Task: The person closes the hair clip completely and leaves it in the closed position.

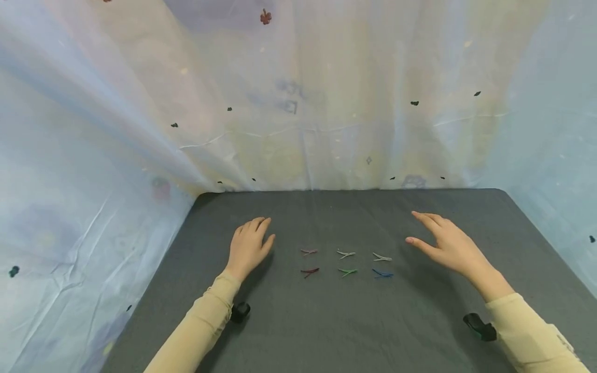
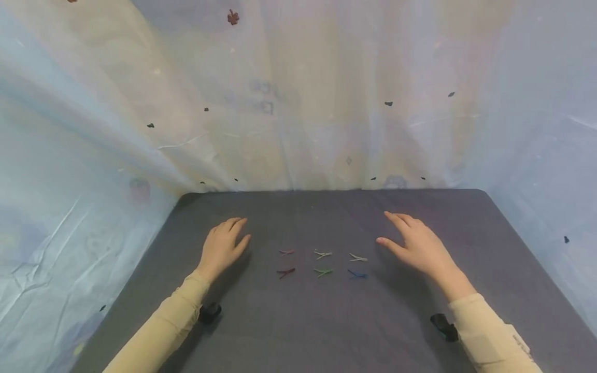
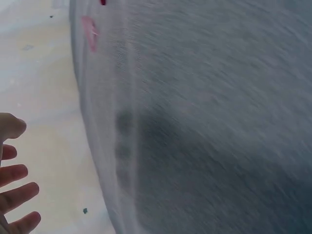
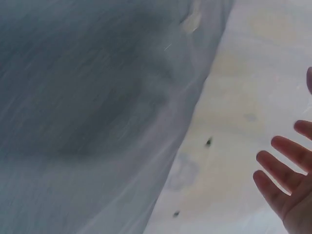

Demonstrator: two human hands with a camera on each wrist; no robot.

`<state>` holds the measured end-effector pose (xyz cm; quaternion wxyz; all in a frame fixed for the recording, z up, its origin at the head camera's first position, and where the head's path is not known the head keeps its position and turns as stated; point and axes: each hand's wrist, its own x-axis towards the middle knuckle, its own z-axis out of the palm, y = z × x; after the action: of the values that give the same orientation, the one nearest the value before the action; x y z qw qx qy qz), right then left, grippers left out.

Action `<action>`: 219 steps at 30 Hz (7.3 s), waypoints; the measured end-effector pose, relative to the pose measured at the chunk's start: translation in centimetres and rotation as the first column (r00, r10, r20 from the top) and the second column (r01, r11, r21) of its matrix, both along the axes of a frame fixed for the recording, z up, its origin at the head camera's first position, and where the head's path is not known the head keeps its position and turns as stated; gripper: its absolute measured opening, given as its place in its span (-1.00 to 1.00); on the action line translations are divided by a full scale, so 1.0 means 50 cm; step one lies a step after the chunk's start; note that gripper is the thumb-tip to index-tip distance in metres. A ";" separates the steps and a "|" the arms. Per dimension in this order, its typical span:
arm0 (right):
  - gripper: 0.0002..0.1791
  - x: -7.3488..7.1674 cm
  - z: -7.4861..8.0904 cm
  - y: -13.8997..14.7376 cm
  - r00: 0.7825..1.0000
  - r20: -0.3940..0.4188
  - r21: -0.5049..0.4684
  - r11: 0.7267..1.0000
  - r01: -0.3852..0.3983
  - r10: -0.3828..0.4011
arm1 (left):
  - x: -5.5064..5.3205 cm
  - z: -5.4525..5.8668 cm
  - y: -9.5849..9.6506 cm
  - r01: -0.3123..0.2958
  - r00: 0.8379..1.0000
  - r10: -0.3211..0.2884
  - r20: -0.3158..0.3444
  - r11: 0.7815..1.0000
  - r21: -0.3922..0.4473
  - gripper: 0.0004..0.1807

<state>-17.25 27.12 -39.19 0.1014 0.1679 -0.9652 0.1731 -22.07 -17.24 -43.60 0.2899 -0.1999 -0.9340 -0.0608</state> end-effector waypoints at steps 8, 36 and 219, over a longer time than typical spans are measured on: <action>-0.45 -0.039 -0.010 -0.119 0.997 0.004 -0.153 0.986 -0.070 0.072 | -0.007 0.008 0.047 0.025 0.984 -0.051 0.171 0.988 0.152 -0.53; -0.76 -0.107 -0.133 -0.406 0.891 0.388 -0.435 0.899 -0.050 0.237 | -0.024 -0.088 0.076 0.067 0.706 -0.344 0.619 0.903 0.425 -0.58; -0.87 -0.076 -0.152 -0.295 0.922 0.369 -0.213 0.955 0.206 -0.117 | -0.006 -0.067 0.290 0.014 0.767 -0.165 0.621 0.970 0.241 -0.86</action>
<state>-21.03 12.35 -46.77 -0.0388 0.0394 -0.9490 0.3104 -22.38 -2.76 -46.97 -0.0259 -0.1782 -0.9533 -0.2425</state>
